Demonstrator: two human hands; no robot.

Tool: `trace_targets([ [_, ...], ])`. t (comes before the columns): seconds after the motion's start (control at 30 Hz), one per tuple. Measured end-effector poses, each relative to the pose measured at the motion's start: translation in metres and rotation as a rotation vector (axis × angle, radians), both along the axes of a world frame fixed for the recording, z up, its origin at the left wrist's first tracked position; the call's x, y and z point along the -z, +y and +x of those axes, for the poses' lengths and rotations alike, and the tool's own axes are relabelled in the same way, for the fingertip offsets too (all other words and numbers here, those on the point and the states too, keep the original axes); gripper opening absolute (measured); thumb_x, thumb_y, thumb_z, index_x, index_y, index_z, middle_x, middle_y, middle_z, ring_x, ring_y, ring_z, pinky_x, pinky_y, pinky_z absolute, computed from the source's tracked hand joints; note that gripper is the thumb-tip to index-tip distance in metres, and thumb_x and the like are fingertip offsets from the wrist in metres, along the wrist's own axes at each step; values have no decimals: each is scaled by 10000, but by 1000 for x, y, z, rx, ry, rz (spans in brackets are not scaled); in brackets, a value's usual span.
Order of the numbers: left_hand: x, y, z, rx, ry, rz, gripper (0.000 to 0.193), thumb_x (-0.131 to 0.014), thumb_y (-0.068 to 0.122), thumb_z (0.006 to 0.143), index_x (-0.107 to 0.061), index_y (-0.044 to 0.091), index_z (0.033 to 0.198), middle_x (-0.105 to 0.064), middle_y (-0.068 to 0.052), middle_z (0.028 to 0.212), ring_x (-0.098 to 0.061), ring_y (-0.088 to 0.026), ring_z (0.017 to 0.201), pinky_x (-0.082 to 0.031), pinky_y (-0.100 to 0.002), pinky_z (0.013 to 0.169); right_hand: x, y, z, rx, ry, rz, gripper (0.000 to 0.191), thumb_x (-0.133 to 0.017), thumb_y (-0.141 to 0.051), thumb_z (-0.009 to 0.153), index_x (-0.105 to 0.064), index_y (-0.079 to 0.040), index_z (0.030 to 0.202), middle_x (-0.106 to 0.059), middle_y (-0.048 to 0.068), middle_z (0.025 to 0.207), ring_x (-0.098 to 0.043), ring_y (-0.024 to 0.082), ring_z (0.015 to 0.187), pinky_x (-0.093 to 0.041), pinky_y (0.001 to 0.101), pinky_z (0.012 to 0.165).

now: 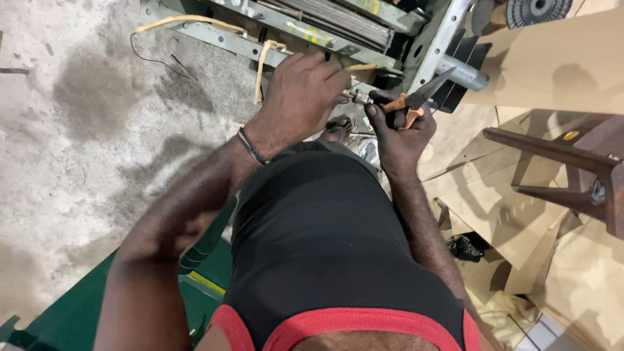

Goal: The person kneels on the workshop floor beside an open transformer unit and works on its wiring. They use pliers to grip and strip wire ends, fit a small insulating component onto a wire, and route the prepared wires along the transformer frame, working on different sides of the unit.

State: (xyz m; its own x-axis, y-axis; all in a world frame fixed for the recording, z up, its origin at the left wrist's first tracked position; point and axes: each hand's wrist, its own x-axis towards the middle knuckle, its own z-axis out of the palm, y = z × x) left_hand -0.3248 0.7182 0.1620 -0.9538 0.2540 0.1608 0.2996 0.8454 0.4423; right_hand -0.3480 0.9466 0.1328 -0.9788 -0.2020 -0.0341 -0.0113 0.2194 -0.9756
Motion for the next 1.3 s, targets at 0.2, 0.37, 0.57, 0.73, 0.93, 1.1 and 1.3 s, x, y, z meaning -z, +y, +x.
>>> trace_targets([
  [0.2,8,6,0,87,224,-193,217,-760,147,888,-718,71,1087,-695,-99,1077,-634,-208,1069,-504,-386,955,2,2,1,-6,-19,-62,209,-821,38,909,-644,18,1019,-737,28,937,-725,73,869,-639,264,792],
  [0.37,3,7,-5,128,309,-157,256,-778,220,938,-709,55,1121,-699,-94,1111,-641,-205,1027,-509,-374,901,3,2,3,9,79,18,219,-835,23,964,-617,7,977,-642,39,849,-645,69,798,-576,255,714],
  [0.57,-1,9,-11,54,-389,-131,243,-683,335,1036,-693,106,1118,-728,-73,985,-666,-185,891,-532,-396,846,0,4,9,1,73,68,157,-810,26,956,-669,9,1022,-717,75,887,-706,102,852,-610,274,744],
  [0.73,8,9,-5,126,262,-171,185,-729,106,887,-688,60,1062,-743,-84,1087,-676,-199,985,-542,-358,867,2,5,15,21,-3,-57,171,-801,25,969,-634,27,1006,-762,109,975,-760,136,951,-667,298,848],
  [0.93,17,16,-7,146,-45,-161,116,-730,45,929,-690,78,1033,-707,-68,935,-672,-183,919,-562,-378,858,4,8,16,39,24,-41,175,-782,62,955,-655,49,1076,-763,125,1024,-758,153,975,-663,309,888],
  [1.1,21,19,-3,122,-113,-125,419,-801,291,934,-635,23,1210,-692,-96,860,-660,-214,858,-551,-390,776,3,11,19,56,35,25,175,-790,73,945,-670,50,1070,-765,120,996,-759,148,942,-658,298,858],
  [1.3,24,25,-2,165,136,-69,96,-763,89,954,-683,78,1005,-695,-66,896,-660,-162,886,-572,-331,825,5,15,21,23,61,-2,175,-790,37,972,-663,45,1091,-768,125,1046,-774,154,1014,-623,316,893],
])
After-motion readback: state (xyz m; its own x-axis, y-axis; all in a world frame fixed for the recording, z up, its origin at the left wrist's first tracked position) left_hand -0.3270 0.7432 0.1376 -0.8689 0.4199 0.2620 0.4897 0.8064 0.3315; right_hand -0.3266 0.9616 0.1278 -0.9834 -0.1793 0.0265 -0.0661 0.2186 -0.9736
